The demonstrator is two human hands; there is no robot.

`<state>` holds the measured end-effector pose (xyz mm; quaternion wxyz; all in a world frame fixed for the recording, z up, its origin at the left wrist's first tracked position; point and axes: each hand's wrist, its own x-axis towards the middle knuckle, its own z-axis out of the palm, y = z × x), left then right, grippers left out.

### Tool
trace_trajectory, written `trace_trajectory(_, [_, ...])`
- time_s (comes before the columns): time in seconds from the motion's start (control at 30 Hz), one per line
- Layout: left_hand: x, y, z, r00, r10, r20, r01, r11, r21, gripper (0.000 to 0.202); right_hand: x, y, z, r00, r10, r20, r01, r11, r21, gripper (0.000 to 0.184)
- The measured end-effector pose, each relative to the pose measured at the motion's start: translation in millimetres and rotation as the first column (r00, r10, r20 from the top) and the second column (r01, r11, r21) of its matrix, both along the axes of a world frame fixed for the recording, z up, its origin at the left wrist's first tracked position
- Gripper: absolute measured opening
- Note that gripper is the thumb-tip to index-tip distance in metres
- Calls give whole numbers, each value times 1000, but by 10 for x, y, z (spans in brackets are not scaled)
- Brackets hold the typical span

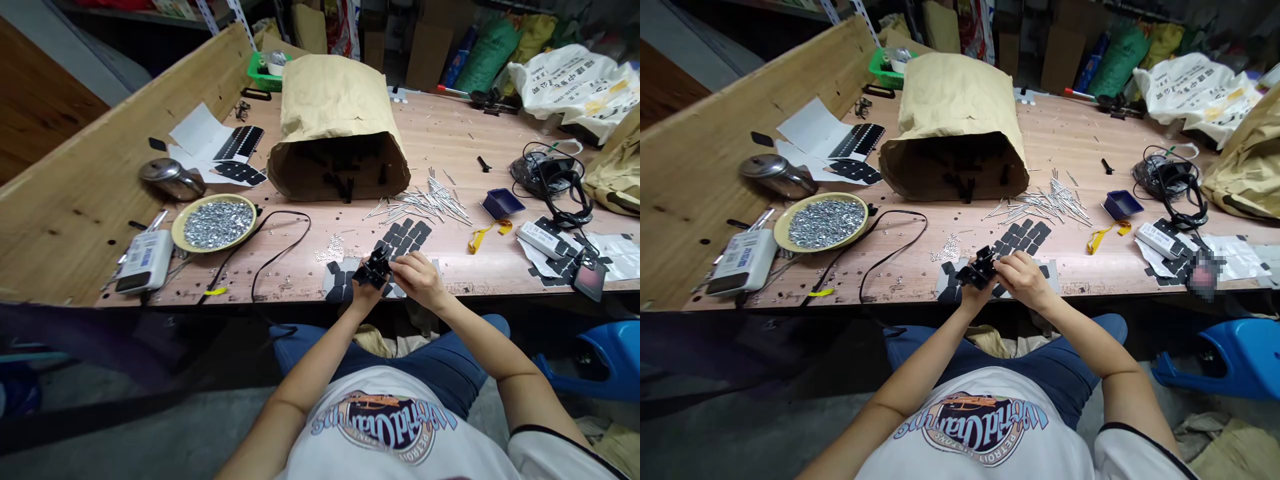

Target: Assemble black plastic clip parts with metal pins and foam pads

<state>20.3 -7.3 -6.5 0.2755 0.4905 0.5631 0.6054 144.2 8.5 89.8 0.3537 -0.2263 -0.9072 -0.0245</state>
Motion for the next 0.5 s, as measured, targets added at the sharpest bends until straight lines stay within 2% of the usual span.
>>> trace_trajectory(0.13, [-57,37,-15,999,14,-35,-14,1000,-9,31,50,131,-71,996,-16,-83,9,997,-81,21])
trace_trajectory(0.2, [-85,57,-16,998,31,-48,-33,999,-37,33,139,358,-134,984,-152,-92,140,982,-124,25])
trace_trajectory(0.23, [-94,65,-13,998,32,-45,-33,999,-42,34,197,512,-171,964,-255,-71,242,957,-157,25])
trace_trajectory(0.27, [-100,72,-6,999,32,-36,-33,999,-42,34,260,683,-211,926,-377,-25,365,910,-195,25])
trace_trajectory(0.33, [-99,80,18,1000,20,-6,-20,999,-34,33,387,1032,-290,790,-593,156,613,755,-231,28])
trace_trajectory(0.4, [-90,81,46,1000,12,2,-12,1000,-23,32,497,1323,-357,634,-673,381,769,601,-217,31])
trace_trajectory(0.43, [-85,79,57,1000,-2,-8,2,1000,-15,32,543,1431,-385,577,-666,473,807,555,-203,31])
trace_trajectory(0.47, [-82,78,63,999,-22,-26,22,1000,-8,32,582,1513,-410,553,-640,534,817,543,-195,30])
trace_trajectory(0.5, [-80,77,63,998,-40,-48,40,999,-4,32,615,1572,-432,556,-609,565,808,556,-195,29])
